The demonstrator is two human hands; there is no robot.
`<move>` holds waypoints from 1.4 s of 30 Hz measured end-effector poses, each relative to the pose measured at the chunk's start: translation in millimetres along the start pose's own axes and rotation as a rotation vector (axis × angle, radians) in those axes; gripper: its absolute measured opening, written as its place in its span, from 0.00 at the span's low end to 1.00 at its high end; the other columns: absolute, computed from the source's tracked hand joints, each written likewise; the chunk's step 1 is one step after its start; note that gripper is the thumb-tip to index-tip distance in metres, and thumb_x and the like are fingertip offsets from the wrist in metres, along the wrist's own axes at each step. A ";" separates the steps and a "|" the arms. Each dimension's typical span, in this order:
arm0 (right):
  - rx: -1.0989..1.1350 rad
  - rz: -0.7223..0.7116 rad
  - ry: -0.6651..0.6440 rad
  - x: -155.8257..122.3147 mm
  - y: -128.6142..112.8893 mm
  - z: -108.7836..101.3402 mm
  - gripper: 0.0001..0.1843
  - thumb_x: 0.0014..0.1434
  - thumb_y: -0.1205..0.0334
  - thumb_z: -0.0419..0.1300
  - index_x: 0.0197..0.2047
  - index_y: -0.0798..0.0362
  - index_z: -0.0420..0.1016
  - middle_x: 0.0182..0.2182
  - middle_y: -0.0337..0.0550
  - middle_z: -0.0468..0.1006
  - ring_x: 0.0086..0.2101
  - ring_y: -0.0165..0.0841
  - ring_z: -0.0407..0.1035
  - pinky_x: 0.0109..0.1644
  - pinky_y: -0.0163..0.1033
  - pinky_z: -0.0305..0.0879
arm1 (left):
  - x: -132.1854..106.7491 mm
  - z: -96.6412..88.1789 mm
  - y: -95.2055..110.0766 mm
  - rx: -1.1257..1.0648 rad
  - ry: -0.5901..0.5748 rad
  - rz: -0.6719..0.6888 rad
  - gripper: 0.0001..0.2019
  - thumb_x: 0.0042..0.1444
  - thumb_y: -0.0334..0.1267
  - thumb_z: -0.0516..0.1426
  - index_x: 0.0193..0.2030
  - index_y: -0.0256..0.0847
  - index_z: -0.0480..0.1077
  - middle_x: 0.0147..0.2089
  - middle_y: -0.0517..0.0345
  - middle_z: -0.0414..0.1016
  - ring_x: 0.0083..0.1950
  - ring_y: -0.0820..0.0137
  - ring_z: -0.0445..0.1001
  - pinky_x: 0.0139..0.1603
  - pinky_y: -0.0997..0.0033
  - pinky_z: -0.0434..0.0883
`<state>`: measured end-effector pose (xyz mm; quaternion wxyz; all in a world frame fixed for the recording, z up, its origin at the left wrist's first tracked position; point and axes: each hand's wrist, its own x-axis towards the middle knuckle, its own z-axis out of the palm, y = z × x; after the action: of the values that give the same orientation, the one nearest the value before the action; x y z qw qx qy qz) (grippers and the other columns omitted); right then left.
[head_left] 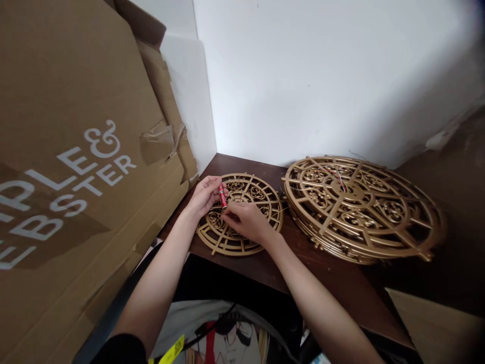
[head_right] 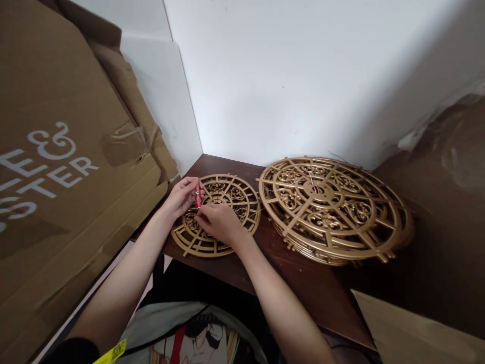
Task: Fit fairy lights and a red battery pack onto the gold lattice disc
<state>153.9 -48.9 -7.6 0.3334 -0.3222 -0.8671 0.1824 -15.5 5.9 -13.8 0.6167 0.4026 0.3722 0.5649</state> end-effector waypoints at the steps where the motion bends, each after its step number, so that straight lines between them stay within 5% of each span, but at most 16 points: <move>1: -0.011 0.002 0.016 -0.4 0.5 0.7 0.07 0.61 0.66 0.57 0.31 0.53 0.72 0.29 0.42 0.76 0.29 0.30 0.67 0.37 0.34 0.59 | -0.2 0.2 -0.2 0.005 -0.001 0.006 0.13 0.51 0.37 0.65 0.37 0.37 0.65 0.30 0.59 0.76 0.28 0.74 0.76 0.28 0.75 0.75; 18: -0.204 0.065 0.074 -2.3 9.1 2.6 0.05 0.57 0.66 0.57 0.29 0.53 0.71 0.28 0.41 0.77 0.28 0.31 0.67 0.35 0.34 0.55 | -3.0 6.6 0.4 0.090 0.000 0.025 0.12 0.52 0.35 0.65 0.36 0.37 0.65 0.28 0.59 0.76 0.26 0.74 0.76 0.28 0.75 0.74; 34: -0.062 -0.159 0.061 0.5 14.2 3.1 0.06 0.55 0.68 0.60 0.27 0.54 0.72 0.22 0.38 0.75 0.26 0.29 0.67 0.36 0.33 0.59 | -1.2 5.3 0.2 0.118 -0.009 0.015 0.13 0.51 0.35 0.65 0.37 0.36 0.65 0.29 0.59 0.76 0.26 0.73 0.77 0.27 0.76 0.75; 42: -0.150 -0.092 0.067 -2.9 11.8 -4.7 0.07 0.57 0.66 0.58 0.28 0.55 0.71 0.21 0.37 0.73 0.24 0.28 0.65 0.32 0.32 0.55 | -2.7 7.3 0.6 0.074 0.013 0.026 0.09 0.54 0.32 0.62 0.36 0.36 0.65 0.27 0.58 0.76 0.25 0.73 0.76 0.26 0.76 0.75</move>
<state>164.0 -41.8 -11.9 0.3451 -0.3122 -0.8805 0.0904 -9.3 2.7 -10.3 0.5915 0.4263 0.3916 0.5612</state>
